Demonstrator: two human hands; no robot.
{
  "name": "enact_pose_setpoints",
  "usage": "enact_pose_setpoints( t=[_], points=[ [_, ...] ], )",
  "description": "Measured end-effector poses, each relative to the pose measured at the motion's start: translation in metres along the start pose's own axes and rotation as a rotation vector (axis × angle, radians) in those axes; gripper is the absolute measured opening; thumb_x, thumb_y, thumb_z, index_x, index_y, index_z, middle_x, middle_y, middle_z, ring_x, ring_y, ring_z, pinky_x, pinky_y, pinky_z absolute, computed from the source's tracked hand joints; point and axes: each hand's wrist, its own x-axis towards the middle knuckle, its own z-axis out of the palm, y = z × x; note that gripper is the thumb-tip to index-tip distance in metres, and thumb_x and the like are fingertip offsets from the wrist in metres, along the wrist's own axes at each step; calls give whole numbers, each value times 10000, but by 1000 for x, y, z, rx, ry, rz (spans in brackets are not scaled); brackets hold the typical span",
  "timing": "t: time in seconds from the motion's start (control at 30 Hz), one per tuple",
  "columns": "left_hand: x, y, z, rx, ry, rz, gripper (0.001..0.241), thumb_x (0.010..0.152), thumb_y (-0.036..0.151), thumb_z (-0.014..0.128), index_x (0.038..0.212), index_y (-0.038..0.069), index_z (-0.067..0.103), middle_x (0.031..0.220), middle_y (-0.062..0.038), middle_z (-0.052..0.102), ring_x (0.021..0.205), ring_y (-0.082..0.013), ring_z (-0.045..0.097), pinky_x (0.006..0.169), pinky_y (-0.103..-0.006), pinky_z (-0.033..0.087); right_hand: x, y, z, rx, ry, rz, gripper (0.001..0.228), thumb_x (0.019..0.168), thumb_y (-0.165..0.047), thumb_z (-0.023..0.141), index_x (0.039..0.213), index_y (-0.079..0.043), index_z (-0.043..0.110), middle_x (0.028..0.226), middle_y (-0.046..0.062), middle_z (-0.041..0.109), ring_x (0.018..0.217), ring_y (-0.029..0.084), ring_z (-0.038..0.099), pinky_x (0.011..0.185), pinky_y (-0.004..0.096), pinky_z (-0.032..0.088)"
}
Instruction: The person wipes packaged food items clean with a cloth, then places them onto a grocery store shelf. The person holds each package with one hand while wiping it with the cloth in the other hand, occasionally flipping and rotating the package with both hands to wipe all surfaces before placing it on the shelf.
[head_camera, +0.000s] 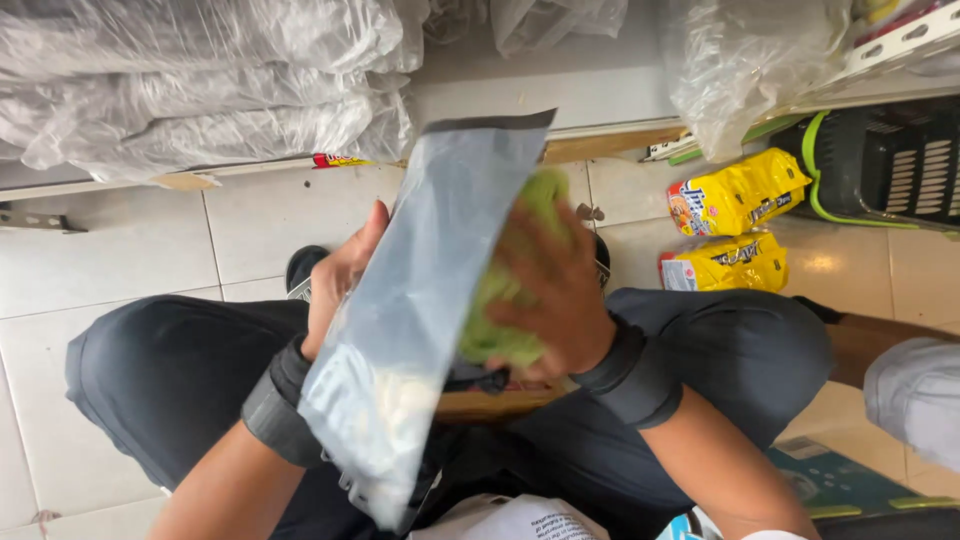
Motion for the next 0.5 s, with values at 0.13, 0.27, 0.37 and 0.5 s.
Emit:
enact_pose_setpoints(
  t=[0.13, 0.27, 0.37, 0.5],
  points=[
    [5, 0, -9, -27, -6, 18, 563, 1072, 476, 506, 1345, -3, 622, 1150, -140, 707, 966, -212, 681, 845, -364, 552, -21, -14, 25, -31, 81, 8, 462, 1064, -574, 513, 1346, -209, 548, 1541, 169, 427, 1510, 416, 343, 1216, 704, 200],
    [1, 11, -4, -285, -104, -100, 549, 1076, 481, 490, 1314, -1, 603, 1136, -161, 715, 973, -254, 720, 873, -400, 587, -55, -31, 53, -64, -12, -68, 522, 1006, -549, 560, 1408, -216, 572, 1555, 87, 470, 1511, 333, 389, 1228, 683, 200],
    [-4, 19, 8, -316, -111, -135, 567, 1048, 494, 461, 1278, -1, 615, 1105, -160, 723, 949, -252, 726, 861, -389, 593, -54, -38, 56, 154, 66, 45, 572, 997, -570, 561, 1427, -193, 547, 1554, 94, 472, 1500, 329, 401, 1227, 657, 219],
    [-9, 9, 6, -134, 1, -38, 503, 1059, 441, 451, 1155, -5, 663, 987, -134, 723, 847, -223, 704, 767, -353, 580, -48, -35, 52, 448, 160, 185, 642, 984, -597, 562, 1453, -162, 513, 1553, 104, 475, 1485, 323, 418, 1226, 623, 245]
  ],
)
